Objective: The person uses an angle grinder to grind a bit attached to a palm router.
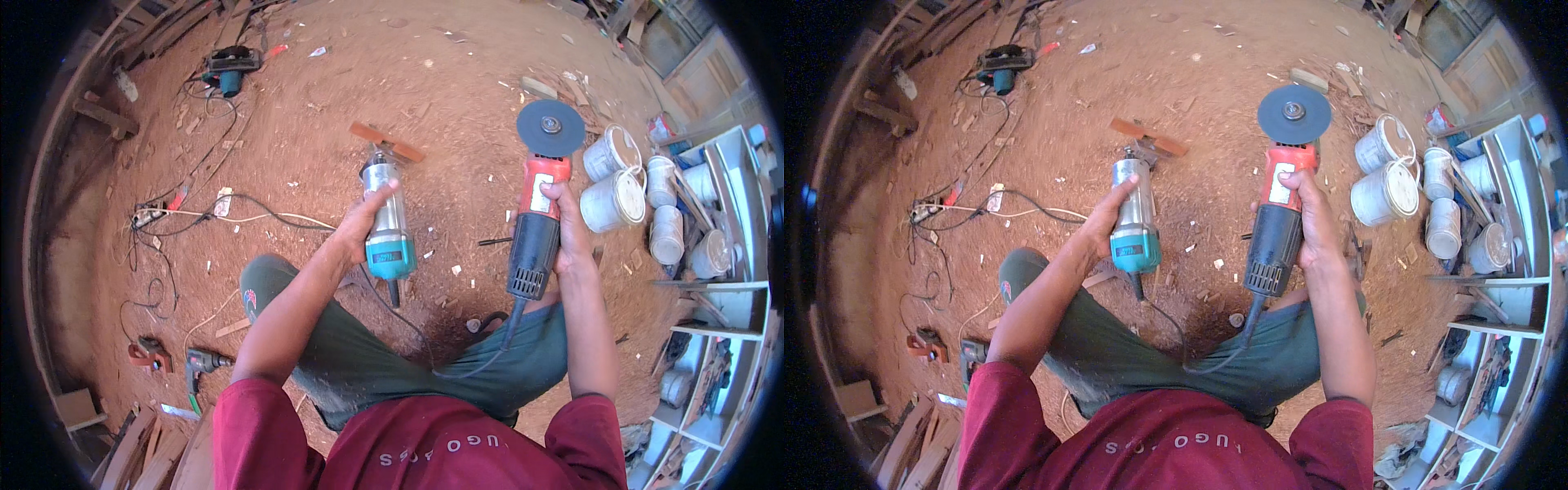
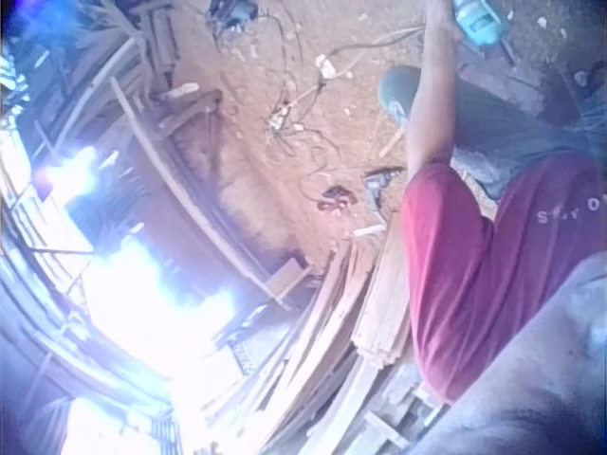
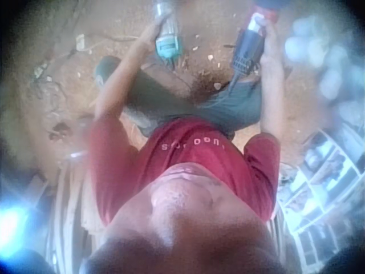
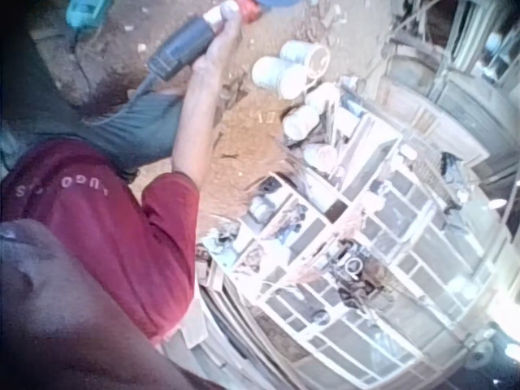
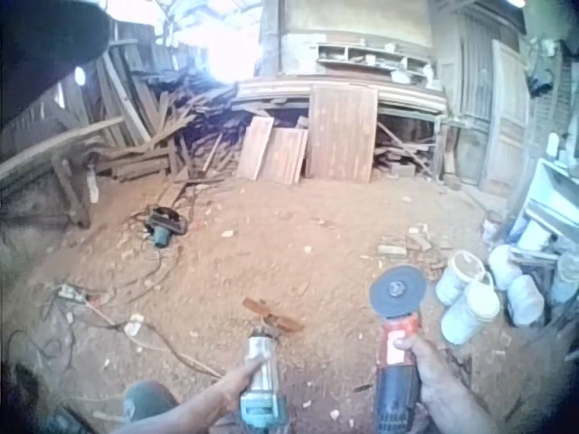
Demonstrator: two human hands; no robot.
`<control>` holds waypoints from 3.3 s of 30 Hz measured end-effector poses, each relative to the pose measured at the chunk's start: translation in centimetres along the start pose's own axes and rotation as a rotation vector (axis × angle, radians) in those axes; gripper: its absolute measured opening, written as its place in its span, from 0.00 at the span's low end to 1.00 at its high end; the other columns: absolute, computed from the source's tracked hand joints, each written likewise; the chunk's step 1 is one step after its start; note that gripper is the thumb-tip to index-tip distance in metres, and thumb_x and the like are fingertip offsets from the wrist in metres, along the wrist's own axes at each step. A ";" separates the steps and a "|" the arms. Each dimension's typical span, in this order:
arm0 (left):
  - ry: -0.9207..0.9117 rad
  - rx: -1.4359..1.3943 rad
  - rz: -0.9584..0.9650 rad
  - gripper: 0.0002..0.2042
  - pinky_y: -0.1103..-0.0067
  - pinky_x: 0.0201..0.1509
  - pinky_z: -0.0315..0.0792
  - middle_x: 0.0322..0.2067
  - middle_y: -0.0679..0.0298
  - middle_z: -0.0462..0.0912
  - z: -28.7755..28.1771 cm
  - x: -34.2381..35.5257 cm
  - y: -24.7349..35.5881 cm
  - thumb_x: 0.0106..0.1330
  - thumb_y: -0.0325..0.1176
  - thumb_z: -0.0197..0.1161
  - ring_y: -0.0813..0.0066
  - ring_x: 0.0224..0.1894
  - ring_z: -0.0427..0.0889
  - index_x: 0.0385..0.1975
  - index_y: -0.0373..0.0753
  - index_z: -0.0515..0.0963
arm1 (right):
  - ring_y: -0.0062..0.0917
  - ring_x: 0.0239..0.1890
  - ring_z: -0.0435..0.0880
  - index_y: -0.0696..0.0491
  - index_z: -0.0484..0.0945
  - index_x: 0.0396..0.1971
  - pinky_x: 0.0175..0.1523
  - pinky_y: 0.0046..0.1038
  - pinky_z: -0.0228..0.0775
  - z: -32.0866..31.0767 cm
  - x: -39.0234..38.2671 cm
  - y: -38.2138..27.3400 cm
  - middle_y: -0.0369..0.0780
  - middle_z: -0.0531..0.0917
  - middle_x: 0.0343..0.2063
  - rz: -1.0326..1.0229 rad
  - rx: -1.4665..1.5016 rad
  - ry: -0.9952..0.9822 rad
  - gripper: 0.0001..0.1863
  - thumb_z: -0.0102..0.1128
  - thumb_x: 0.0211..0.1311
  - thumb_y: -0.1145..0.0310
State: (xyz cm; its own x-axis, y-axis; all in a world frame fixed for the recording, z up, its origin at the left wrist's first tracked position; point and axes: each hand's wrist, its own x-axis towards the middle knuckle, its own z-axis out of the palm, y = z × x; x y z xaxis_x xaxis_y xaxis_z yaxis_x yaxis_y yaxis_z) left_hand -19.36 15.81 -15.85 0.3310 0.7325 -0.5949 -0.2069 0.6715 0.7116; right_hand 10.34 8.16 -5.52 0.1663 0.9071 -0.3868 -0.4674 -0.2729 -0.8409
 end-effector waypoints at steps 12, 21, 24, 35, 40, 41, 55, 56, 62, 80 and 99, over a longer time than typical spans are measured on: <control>-0.065 0.138 -0.019 0.25 0.67 0.49 0.82 0.41 0.59 0.84 1.0 -0.9 -1.3 0.65 0.47 0.67 0.66 0.41 0.86 0.56 0.38 0.74 | 0.34 0.30 0.89 0.57 0.72 0.52 0.34 0.37 0.86 -1.6 -0.7 -0.6 0.44 0.83 0.32 -0.007 0.013 0.031 0.26 0.62 0.58 0.57; -0.078 0.477 0.429 0.30 0.72 0.52 0.77 0.42 0.64 0.83 1.4 -3.8 1.1 0.45 0.32 0.78 0.74 0.44 0.82 0.52 0.37 0.77 | 0.32 0.30 0.89 0.59 0.74 0.48 0.34 0.36 0.86 -1.5 -0.9 -0.8 0.44 0.84 0.31 -0.066 -0.061 0.000 0.23 0.62 0.58 0.58; -0.021 0.539 0.564 0.31 0.71 0.54 0.77 0.43 0.62 0.83 1.0 -3.9 1.6 0.45 0.32 0.78 0.72 0.45 0.82 0.53 0.37 0.76 | 0.32 0.30 0.89 0.60 0.75 0.48 0.35 0.34 0.85 -0.9 -1.4 -0.8 0.43 0.84 0.31 -0.053 -0.081 -0.006 0.24 0.63 0.58 0.59; 0.061 0.867 0.704 0.26 0.71 0.49 0.79 0.37 0.57 0.88 1.4 -6.0 3.4 0.44 0.36 0.78 0.69 0.40 0.87 0.46 0.35 0.80 | 0.31 0.30 0.89 0.62 0.74 0.49 0.35 0.33 0.86 2.0 -2.7 0.9 0.45 0.84 0.33 -0.060 -0.392 -0.119 0.25 0.66 0.54 0.63; 0.112 0.991 0.650 0.26 0.66 0.48 0.79 0.34 0.53 0.87 1.3 -6.9 4.6 0.41 0.37 0.77 0.57 0.39 0.88 0.43 0.37 0.81 | 0.29 0.31 0.89 0.61 0.75 0.49 0.36 0.31 0.84 3.1 -2.8 1.6 0.44 0.84 0.34 -0.034 -0.380 -0.193 0.24 0.68 0.53 0.67; 0.124 1.013 0.651 0.26 0.65 0.48 0.79 0.35 0.53 0.87 1.1 -6.9 4.7 0.41 0.37 0.76 0.55 0.40 0.88 0.43 0.38 0.81 | 0.29 0.31 0.89 0.61 0.75 0.49 0.37 0.30 0.84 3.1 -2.6 1.8 0.44 0.84 0.34 -0.029 -0.387 -0.209 0.25 0.69 0.53 0.67; 0.165 1.315 0.603 0.31 0.58 0.50 0.78 0.37 0.50 0.88 1.3 -6.2 4.8 0.37 0.44 0.75 0.47 0.43 0.87 0.47 0.39 0.82 | 0.26 0.31 0.88 0.61 0.73 0.50 0.38 0.29 0.84 3.1 -1.7 2.6 0.41 0.82 0.35 0.036 -0.453 -0.266 0.26 0.71 0.53 0.67; 0.169 1.322 0.611 0.31 0.58 0.49 0.78 0.37 0.50 0.88 1.3 -6.1 4.7 0.37 0.44 0.75 0.47 0.43 0.87 0.46 0.39 0.82 | 0.26 0.31 0.88 0.61 0.73 0.50 0.39 0.30 0.84 3.2 -1.7 2.6 0.41 0.82 0.35 0.039 -0.454 -0.259 0.26 0.71 0.53 0.67; 0.142 1.322 0.569 0.29 0.59 0.49 0.78 0.35 0.51 0.88 1.6 -6.3 5.2 0.37 0.44 0.76 0.48 0.43 0.87 0.44 0.39 0.82 | 0.27 0.32 0.88 0.61 0.73 0.51 0.39 0.31 0.85 2.8 -1.5 2.9 0.41 0.82 0.36 0.011 -0.501 -0.251 0.26 0.72 0.53 0.68; 0.136 1.343 0.557 0.30 0.60 0.51 0.78 0.38 0.50 0.88 1.5 -6.0 4.9 0.36 0.45 0.75 0.49 0.44 0.87 0.45 0.41 0.83 | 0.25 0.32 0.88 0.61 0.73 0.51 0.38 0.30 0.83 3.1 -1.6 3.0 0.41 0.83 0.34 0.019 -0.483 -0.261 0.26 0.72 0.54 0.68; 0.105 1.285 0.512 0.28 0.61 0.49 0.78 0.35 0.50 0.88 1.9 -6.6 5.4 0.36 0.43 0.75 0.48 0.42 0.87 0.42 0.39 0.84 | 0.26 0.32 0.88 0.61 0.74 0.50 0.39 0.31 0.85 2.5 -1.1 3.5 0.40 0.82 0.35 0.021 -0.492 -0.271 0.25 0.71 0.55 0.68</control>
State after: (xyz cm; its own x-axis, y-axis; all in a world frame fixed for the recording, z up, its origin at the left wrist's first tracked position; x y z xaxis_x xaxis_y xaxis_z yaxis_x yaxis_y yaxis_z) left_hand -20.92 14.39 -7.37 0.3945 0.9065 -0.1505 0.7193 -0.2028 0.6644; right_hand 6.38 7.00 -7.13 -0.0981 0.9322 -0.3484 0.0030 -0.3498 -0.9368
